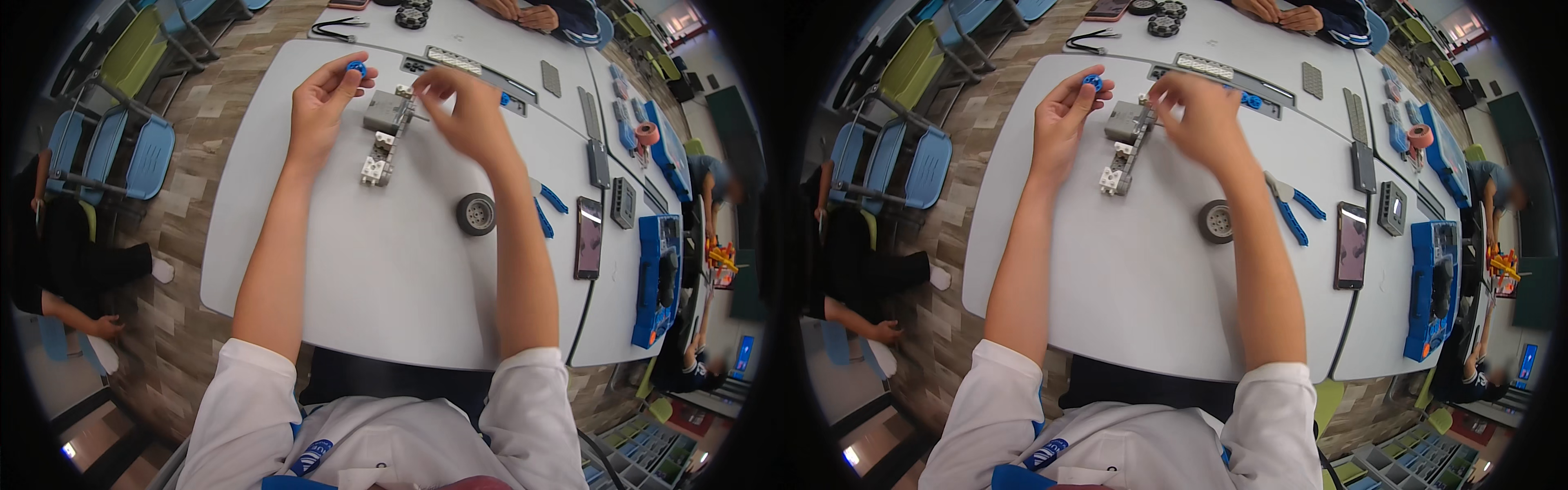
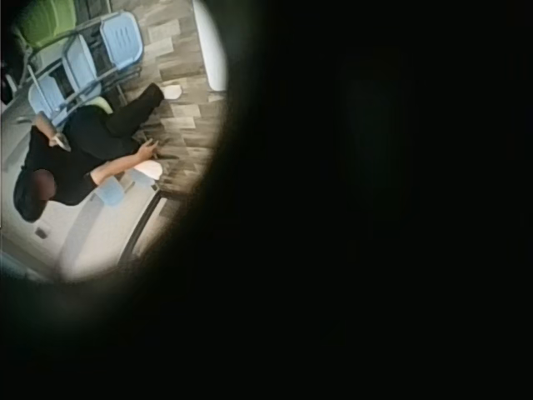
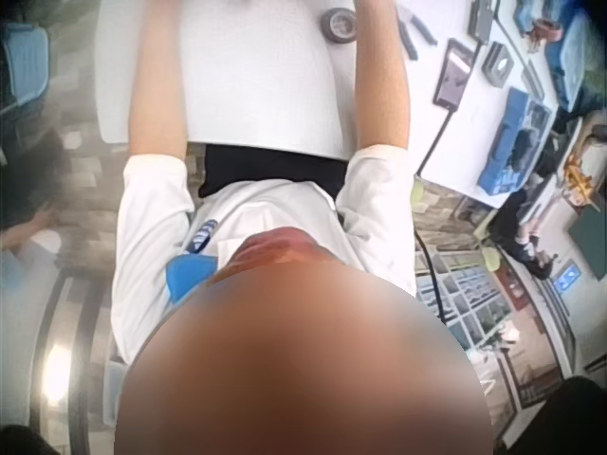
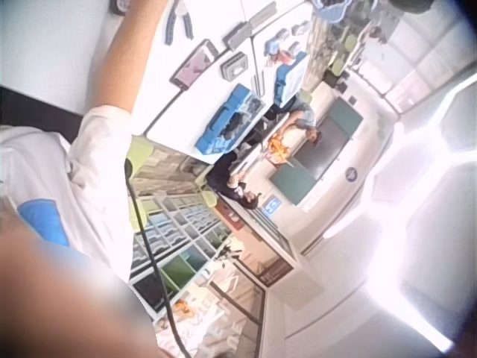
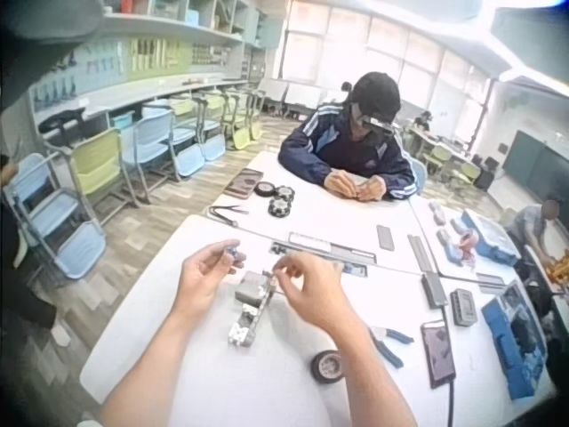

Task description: The person assembles a small mechanical device using a motor, a wheel, and various plastic connectors. They use pliers to adjust components and attach a blue hub to a grey wheel, then fit the wheel onto the motor shaft.

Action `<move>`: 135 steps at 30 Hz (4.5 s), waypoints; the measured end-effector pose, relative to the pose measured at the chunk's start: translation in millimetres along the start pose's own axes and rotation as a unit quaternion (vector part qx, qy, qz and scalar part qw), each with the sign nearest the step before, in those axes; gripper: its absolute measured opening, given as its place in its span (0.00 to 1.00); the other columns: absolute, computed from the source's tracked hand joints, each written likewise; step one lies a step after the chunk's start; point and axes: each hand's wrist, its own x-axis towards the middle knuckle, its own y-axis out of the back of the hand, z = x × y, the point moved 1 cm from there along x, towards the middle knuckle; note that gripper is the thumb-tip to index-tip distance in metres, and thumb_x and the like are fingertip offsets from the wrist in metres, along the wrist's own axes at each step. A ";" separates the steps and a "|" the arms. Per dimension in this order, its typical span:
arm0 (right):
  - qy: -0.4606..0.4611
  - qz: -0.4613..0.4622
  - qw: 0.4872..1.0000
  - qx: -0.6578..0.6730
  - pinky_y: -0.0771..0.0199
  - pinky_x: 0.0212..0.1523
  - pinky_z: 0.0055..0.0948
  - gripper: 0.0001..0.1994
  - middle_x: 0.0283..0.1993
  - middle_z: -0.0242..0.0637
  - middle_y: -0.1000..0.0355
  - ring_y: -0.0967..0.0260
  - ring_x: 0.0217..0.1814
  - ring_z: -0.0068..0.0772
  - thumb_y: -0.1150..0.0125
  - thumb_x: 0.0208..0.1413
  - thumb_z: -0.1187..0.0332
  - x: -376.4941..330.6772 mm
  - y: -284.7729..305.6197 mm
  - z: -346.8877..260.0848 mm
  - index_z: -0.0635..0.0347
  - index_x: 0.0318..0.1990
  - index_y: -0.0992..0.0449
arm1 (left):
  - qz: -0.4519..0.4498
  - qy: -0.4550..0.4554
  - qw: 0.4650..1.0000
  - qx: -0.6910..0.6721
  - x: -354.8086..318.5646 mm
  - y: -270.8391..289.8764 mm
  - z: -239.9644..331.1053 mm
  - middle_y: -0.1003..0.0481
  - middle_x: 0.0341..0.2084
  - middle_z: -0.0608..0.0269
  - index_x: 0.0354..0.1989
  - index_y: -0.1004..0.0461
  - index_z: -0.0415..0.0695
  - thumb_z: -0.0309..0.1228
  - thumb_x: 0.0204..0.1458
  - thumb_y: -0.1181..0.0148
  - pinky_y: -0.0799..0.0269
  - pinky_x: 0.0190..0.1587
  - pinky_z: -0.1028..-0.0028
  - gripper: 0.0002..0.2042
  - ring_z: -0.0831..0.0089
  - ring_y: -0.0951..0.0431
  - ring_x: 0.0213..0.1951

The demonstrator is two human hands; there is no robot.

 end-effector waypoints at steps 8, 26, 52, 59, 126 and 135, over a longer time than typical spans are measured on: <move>-0.055 -0.054 0.973 -0.216 0.43 0.61 0.58 0.07 0.45 0.35 0.17 0.18 0.52 0.40 0.27 0.63 0.59 82.1 -34.4 52.8 0.44 0.43 0.07 | -0.030 0.028 0.988 -0.150 -0.7 1.5 2.2 0.17 0.60 0.52 0.71 0.23 0.39 0.32 0.69 0.29 0.22 0.63 0.77 0.24 0.74 0.18 0.58; -0.088 0.036 0.989 0.114 0.22 0.57 0.41 0.12 0.42 0.40 0.15 0.18 0.46 0.32 0.27 0.66 0.60 61.7 -5.2 22.4 0.61 0.45 0.13 | -0.040 0.059 0.969 -0.237 -9.1 -22.1 14.8 0.19 0.62 0.46 0.71 0.25 0.34 0.25 0.74 0.39 0.20 0.68 0.75 0.20 0.69 0.17 0.61; -0.134 0.114 0.854 0.489 0.20 0.43 0.26 0.11 0.49 0.47 0.13 0.15 0.44 0.29 0.31 0.73 0.71 -159.1 96.4 12.7 0.67 0.55 0.17 | -0.109 0.057 0.991 -0.042 -106.5 -160.4 14.0 0.14 0.51 0.56 0.65 0.21 0.35 0.33 0.74 0.35 0.18 0.57 0.70 0.18 0.72 0.15 0.51; -0.181 0.124 0.890 0.400 0.17 0.47 0.28 0.10 0.47 0.42 0.14 0.17 0.44 0.26 0.30 0.72 0.70 -153.5 78.4 8.0 0.69 0.52 0.17 | -0.146 0.065 0.987 -0.027 -104.6 -160.3 -0.1 0.14 0.53 0.56 0.63 0.19 0.35 0.29 0.73 0.36 0.19 0.61 0.69 0.15 0.70 0.15 0.55; 0.061 0.198 0.978 0.022 0.29 0.34 0.23 0.15 0.41 0.34 0.24 0.30 0.32 0.21 0.15 0.47 0.79 -153.1 87.8 -15.3 0.57 0.44 0.10 | -0.207 0.117 0.955 -0.178 -99.7 -147.2 0.4 0.14 0.50 0.59 0.67 0.21 0.34 0.35 0.73 0.35 0.17 0.60 0.67 0.21 0.74 0.14 0.52; 0.058 0.200 0.977 0.047 0.30 0.34 0.23 0.15 0.40 0.33 0.24 0.30 0.32 0.21 0.17 0.47 0.80 -153.4 86.8 -15.1 0.58 0.43 0.10 | -0.201 0.131 0.952 -0.188 -100.5 -148.4 0.9 0.14 0.50 0.59 0.66 0.21 0.34 0.35 0.73 0.35 0.16 0.59 0.67 0.20 0.74 0.14 0.52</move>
